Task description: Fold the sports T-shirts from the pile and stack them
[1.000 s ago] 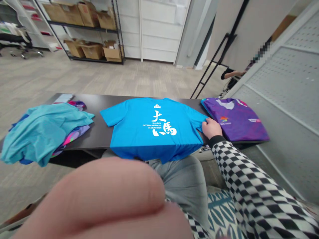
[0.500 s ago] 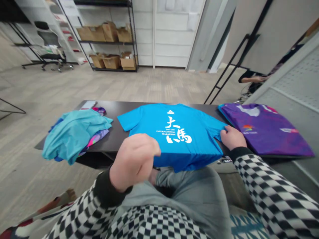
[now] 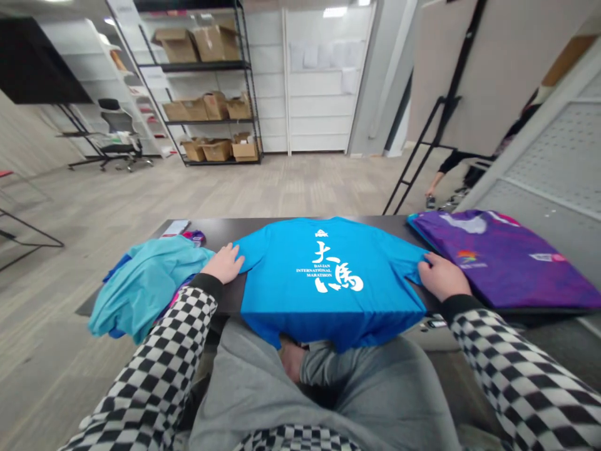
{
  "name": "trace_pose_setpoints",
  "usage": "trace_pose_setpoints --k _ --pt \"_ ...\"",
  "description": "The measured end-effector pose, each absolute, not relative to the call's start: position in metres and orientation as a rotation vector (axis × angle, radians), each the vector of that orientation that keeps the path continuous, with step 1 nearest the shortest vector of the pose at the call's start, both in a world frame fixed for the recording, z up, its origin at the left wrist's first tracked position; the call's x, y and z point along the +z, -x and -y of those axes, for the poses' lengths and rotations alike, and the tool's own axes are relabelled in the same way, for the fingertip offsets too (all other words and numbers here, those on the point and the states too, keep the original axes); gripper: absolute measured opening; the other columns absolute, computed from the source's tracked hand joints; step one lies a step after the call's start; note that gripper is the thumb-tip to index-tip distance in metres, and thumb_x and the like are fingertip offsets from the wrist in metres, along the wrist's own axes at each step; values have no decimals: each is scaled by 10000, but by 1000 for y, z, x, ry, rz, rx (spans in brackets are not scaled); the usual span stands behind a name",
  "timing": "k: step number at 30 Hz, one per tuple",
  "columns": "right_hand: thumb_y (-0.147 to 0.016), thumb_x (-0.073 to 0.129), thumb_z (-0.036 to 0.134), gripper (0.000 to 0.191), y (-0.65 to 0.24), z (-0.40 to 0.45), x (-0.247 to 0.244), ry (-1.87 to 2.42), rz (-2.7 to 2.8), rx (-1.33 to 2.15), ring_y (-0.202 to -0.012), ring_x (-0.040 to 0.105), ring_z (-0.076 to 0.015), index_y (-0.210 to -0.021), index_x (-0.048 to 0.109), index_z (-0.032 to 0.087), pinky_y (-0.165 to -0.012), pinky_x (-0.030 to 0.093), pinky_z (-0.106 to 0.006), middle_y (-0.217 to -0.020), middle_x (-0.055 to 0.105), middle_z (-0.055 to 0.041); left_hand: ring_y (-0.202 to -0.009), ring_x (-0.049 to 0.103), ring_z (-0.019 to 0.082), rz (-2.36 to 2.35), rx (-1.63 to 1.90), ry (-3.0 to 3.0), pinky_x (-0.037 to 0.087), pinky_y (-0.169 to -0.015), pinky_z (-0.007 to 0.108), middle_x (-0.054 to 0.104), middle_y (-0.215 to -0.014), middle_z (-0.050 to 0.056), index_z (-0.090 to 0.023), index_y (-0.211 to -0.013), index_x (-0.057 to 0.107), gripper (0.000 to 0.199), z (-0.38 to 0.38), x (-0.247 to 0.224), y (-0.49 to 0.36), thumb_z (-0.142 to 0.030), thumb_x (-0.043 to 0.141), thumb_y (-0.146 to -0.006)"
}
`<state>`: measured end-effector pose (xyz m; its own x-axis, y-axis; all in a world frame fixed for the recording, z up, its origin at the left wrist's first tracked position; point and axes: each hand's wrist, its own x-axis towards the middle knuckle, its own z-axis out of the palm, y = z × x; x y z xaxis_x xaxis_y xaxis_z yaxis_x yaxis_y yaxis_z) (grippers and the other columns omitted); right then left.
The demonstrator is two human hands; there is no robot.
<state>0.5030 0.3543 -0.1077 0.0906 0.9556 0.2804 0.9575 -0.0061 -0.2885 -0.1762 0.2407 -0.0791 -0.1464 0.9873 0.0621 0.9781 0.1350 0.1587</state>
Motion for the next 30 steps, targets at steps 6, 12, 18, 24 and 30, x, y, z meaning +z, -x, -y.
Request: trace_pose_setpoints --k 6,12,18,24,30 --pt "-951 563 364 523 -507 -354 -113 1838 1728 58 -1355 753 -393 -1312 859 128 -1260 545 -512 -1412 818 -209 -1595 552 465 -2439 467 -2053 423 -1333 625 605 -1677 306 -22 -1562 665 653 -219 -75 168 -415 464 -1080" --pt "-946 551 334 450 -500 -344 -101 1696 1574 64 -1295 763 -392 -1195 878 151 -1227 555 -560 -1297 851 -208 -1130 798 303 -2264 1293 -1958 613 -1069 433 851 -1182 124 -206 -1232 814 371 -106 -85 107 -391 527 -1086" --pt "-993 575 349 372 -491 -300 -76 1463 1448 62 -1108 790 -332 -1177 845 170 -1098 625 -528 -1179 859 -172 -758 788 244 -2330 1316 -1534 625 -717 363 815 -862 8 -278 -1179 795 268 -29 -122 80 -471 665 -1045" --pt "-1074 667 315 193 -492 -211 -72 1197 2014 67 -1042 781 -298 -1146 839 266 -992 639 -482 -1112 835 -97 -1072 796 329 -1986 1080 -2329 608 -1065 528 844 -1156 80 -313 -1181 813 231 -50 -99 98 -458 663 -1083" --pt "-1069 709 315 199 -505 -196 -92 1191 2301 -25 -1183 769 -345 -1202 854 281 -1041 622 -553 -1277 826 -127 -1224 765 360 -1881 748 -2569 551 -1110 535 824 -1343 108 -294 -1276 839 341 -82 -91 114 -520 665 -1088"
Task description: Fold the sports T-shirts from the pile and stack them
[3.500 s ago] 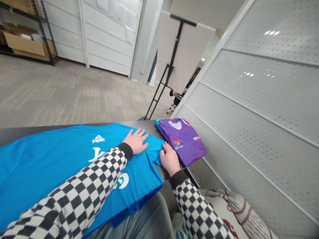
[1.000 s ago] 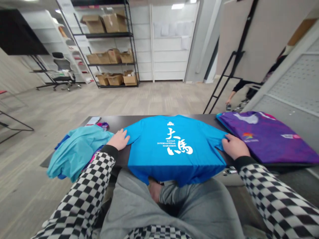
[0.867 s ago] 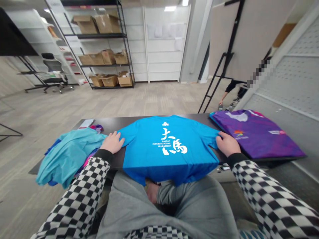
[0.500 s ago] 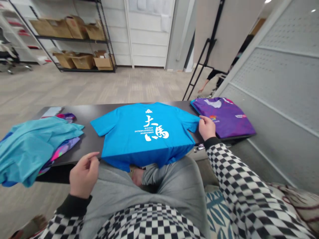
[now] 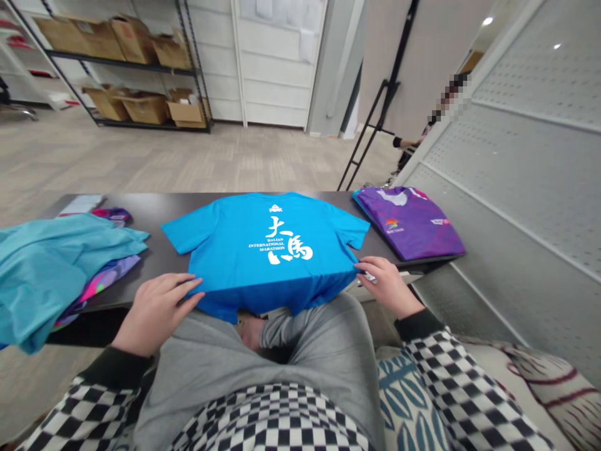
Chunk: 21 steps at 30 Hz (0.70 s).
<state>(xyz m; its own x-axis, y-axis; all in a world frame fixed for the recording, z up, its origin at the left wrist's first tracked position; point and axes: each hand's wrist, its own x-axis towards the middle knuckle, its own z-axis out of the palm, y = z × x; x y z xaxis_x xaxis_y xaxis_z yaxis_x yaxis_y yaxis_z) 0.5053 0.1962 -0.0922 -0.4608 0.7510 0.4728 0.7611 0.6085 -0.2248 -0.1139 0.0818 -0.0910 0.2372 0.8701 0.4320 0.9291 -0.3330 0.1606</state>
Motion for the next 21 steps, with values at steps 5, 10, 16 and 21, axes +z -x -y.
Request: trace_pose_setpoints --k 5,10,16,21 --pt "-1043 692 295 226 -518 -206 -92 1329 2324 -36 -1236 758 -349 -1209 846 287 -1119 594 -563 -1309 826 -117 -1256 761 366 1817 -714 2354 529 -1139 546 837 -1363 89 -343 -1255 860 355 -82 -101 127 -578 669 -1070" --pt "-1040 709 385 303 -513 -202 -84 1396 2328 39 -1325 731 -369 -1306 822 293 -1171 568 -591 -1406 802 -123 -1280 753 382 1907 -779 2350 528 -1168 573 832 -1381 82 -368 -1239 866 344 -82 -103 127 -587 687 -1043" --pt "-1063 715 383 307 -514 -205 -89 1386 2350 13 -1337 730 -369 -1339 810 289 -1164 570 -584 -1439 792 -123 -1306 737 379 1958 -791 2355 528 -1189 572 824 -1396 86 -359 -1246 867 360 -83 -103 127 -591 696 -1029" --pt "-1061 719 368 312 -522 -211 -88 1361 2366 48 -1333 739 -369 -1343 812 273 -1173 576 -588 -1430 797 -136 -1289 746 375 1917 -803 2375 526 -1180 564 830 -1379 92 -348 -1247 868 382 -85 -104 130 -610 677 -1045"
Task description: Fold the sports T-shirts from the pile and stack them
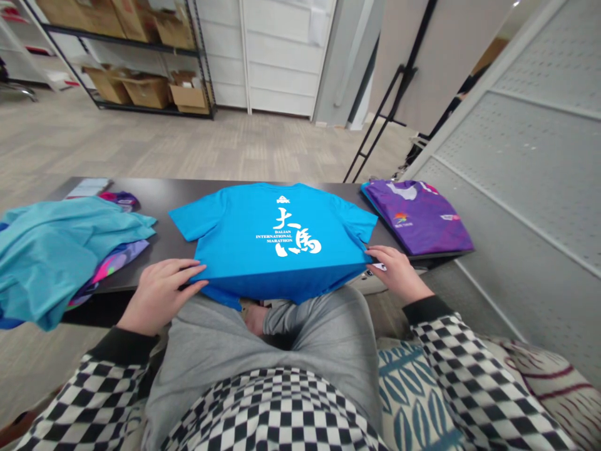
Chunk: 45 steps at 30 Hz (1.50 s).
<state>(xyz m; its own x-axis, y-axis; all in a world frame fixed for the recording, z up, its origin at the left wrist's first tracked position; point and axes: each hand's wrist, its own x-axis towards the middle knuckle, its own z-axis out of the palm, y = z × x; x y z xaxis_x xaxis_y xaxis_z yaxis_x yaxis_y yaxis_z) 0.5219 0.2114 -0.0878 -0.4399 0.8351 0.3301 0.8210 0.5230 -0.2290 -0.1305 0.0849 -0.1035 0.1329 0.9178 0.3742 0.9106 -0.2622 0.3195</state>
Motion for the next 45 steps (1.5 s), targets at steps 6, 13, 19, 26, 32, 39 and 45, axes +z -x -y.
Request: trace_pose_setpoints --k 6,13,19,26,32,39,45 --pt "-1030 770 384 328 -527 -222 -83 1304 2401 128 -1314 759 -376 -1326 838 261 -1177 595 -590 -1405 817 -143 -1281 753 375 -1888 827 -2372 529 -1179 566 830 -1377 88 -355 -1255 865 383 -86 -105 132 -619 691 -1041" --pt "-997 797 401 337 -529 -228 -82 1318 2393 201 -1312 771 -384 -1296 863 261 -1196 601 -603 -1395 830 -138 -1303 743 388 -1936 816 -2305 524 -1212 582 819 -1401 101 -353 -1259 859 377 -83 -105 128 -603 692 -1032" --pt "-1038 719 535 481 -521 -211 -76 1373 2296 270 -1342 766 -386 -1423 796 257 -1210 602 -585 -1457 803 -148 -1344 736 387 -1924 920 -2250 559 -1210 559 786 -1464 102 -356 -1340 830 419 -75 -98 120 -596 722 -1014" --pt "-1033 665 605 491 -514 -193 -69 1410 2114 191 -1342 763 -425 -1413 789 320 -1227 596 -635 -1443 802 -134 -1321 754 348 -2107 1107 -2050 577 -1215 530 815 -1396 138 -253 -1334 794 405 -73 -91 126 -521 627 -1081" --pt "-1044 674 530 368 -484 -160 -59 1323 1982 207 -1205 815 -438 -1400 765 535 -1042 692 -701 -1346 836 -52 -1106 816 323 -2341 1020 -1789 642 -1043 441 862 -1238 153 -167 -1322 801 497 -137 -71 158 -507 525 -1087" --pt "-1042 663 412 571 -436 -85 -111 1164 2048 396 -1144 856 -394 -1565 651 642 -899 769 -605 -1336 851 13 -1195 804 420 -2568 407 -1733 610 -1057 502 835 -1198 315 -72 -1174 818 464 -268 -36 193 -370 520 -979" --pt "-989 647 347 689 -445 -14 -185 1205 2072 354 -1094 875 -388 -1609 613 646 -828 792 -580 -1310 865 34 -771 807 339 -2437 269 -1775 616 -826 436 752 -676 148 -210 -708 711 251 -293 -28 202 -400 623 -847"
